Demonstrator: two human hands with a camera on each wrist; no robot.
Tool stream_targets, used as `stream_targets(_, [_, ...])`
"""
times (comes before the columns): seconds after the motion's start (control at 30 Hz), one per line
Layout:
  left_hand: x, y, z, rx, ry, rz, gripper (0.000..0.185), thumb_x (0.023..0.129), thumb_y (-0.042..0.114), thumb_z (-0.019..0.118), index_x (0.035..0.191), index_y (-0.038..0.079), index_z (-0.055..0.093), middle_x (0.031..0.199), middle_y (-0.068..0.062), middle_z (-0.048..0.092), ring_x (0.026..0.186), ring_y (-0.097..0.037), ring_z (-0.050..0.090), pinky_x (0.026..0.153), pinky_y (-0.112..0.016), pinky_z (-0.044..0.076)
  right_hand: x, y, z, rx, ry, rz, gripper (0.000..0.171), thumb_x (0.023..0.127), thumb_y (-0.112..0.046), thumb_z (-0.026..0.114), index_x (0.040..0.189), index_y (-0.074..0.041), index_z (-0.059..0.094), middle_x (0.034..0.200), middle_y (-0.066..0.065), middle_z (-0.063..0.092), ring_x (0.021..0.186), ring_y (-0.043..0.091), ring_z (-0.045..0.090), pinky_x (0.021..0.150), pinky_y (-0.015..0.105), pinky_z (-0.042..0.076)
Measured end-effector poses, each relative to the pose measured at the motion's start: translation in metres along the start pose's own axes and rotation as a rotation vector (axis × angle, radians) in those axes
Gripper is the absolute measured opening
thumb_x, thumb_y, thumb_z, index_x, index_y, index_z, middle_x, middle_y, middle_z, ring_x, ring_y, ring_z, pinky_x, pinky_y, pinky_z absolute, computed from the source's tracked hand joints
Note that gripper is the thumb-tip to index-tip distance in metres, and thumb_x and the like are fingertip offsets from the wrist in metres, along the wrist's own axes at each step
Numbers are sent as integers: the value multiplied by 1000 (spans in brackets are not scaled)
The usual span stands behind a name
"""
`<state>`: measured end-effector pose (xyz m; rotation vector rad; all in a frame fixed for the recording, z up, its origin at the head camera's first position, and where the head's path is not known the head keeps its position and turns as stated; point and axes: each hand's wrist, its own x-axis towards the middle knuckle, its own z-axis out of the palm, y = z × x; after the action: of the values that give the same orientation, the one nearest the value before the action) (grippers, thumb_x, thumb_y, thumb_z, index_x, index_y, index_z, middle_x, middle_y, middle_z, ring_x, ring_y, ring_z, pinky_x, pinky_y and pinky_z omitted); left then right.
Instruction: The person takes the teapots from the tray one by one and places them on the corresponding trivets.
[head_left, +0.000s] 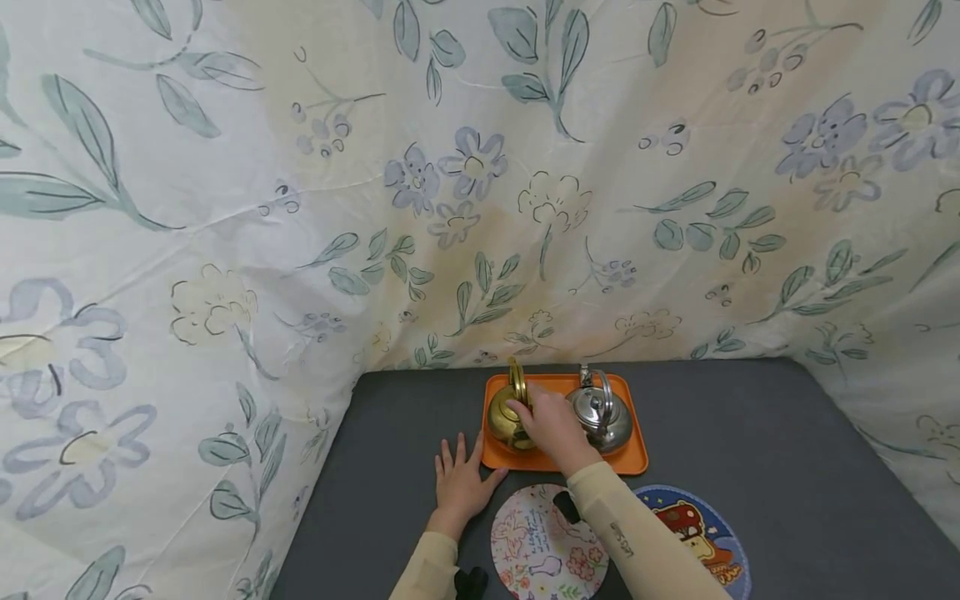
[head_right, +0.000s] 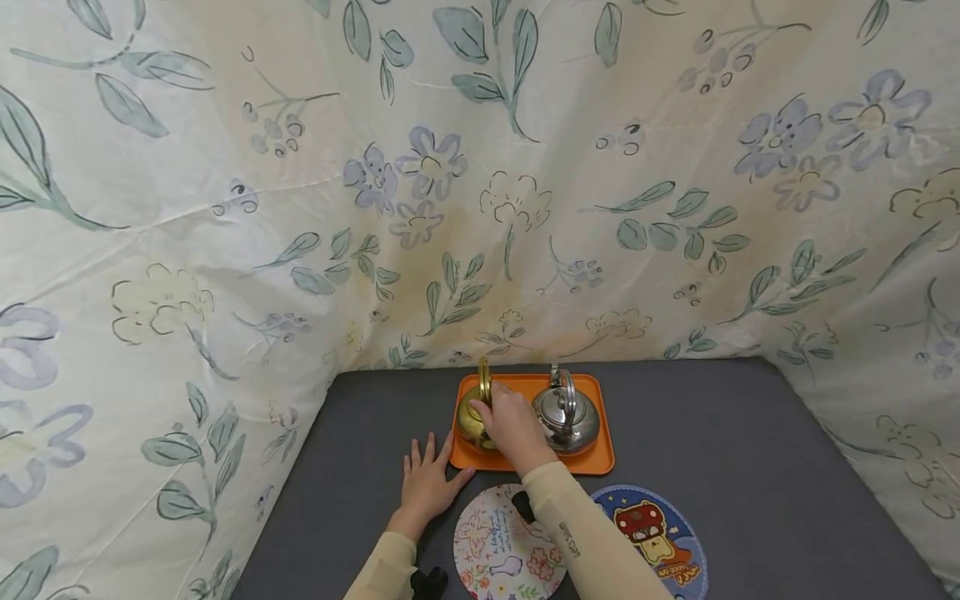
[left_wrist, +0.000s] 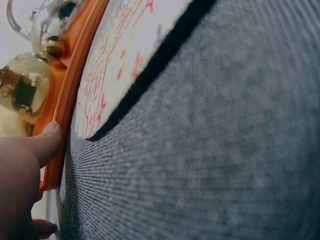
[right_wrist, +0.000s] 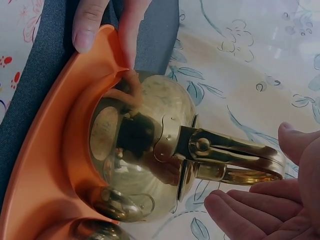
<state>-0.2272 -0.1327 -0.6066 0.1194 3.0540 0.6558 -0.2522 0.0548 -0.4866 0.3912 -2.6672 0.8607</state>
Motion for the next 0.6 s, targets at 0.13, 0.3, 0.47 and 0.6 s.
stream_targets(0.13, [0, 1, -1, 1, 3, 3, 84, 92, 65, 60, 160, 24, 34, 164, -22, 26, 152, -52, 11, 120, -68, 14, 2, -1, 2, -11, 19, 0, 33, 99, -33, 67, 105, -1, 69, 78, 13, 70, 66, 26, 70, 57, 39, 58])
stream_targets(0.3, [0, 0, 0, -7, 4, -2, 84, 91, 66, 60, 160, 23, 35, 164, -23, 26, 152, -52, 11, 120, -68, 14, 4, 0, 5, -10, 41, 2, 28, 99, -32, 67, 99, -4, 69, 78, 11, 70, 68, 25, 71, 58, 38, 58])
stream_targets(0.47, [1, -1, 1, -4, 7, 0, 84, 92, 66, 59, 160, 24, 34, 164, -22, 26, 152, -52, 11, 120, -67, 13, 4, 0, 5, -28, 35, 8, 30, 100, -33, 65, 100, -3, 69, 78, 13, 71, 67, 26, 70, 56, 38, 57])
stream_targets(0.6, [1, 0, 2, 2, 13, 2, 83, 92, 65, 60, 160, 24, 35, 164, -22, 27, 152, -52, 12, 120, -67, 14, 5, 0, 5, -41, 23, 22, 32, 100, -33, 66, 100, -1, 68, 73, 13, 69, 61, 24, 68, 52, 36, 55])
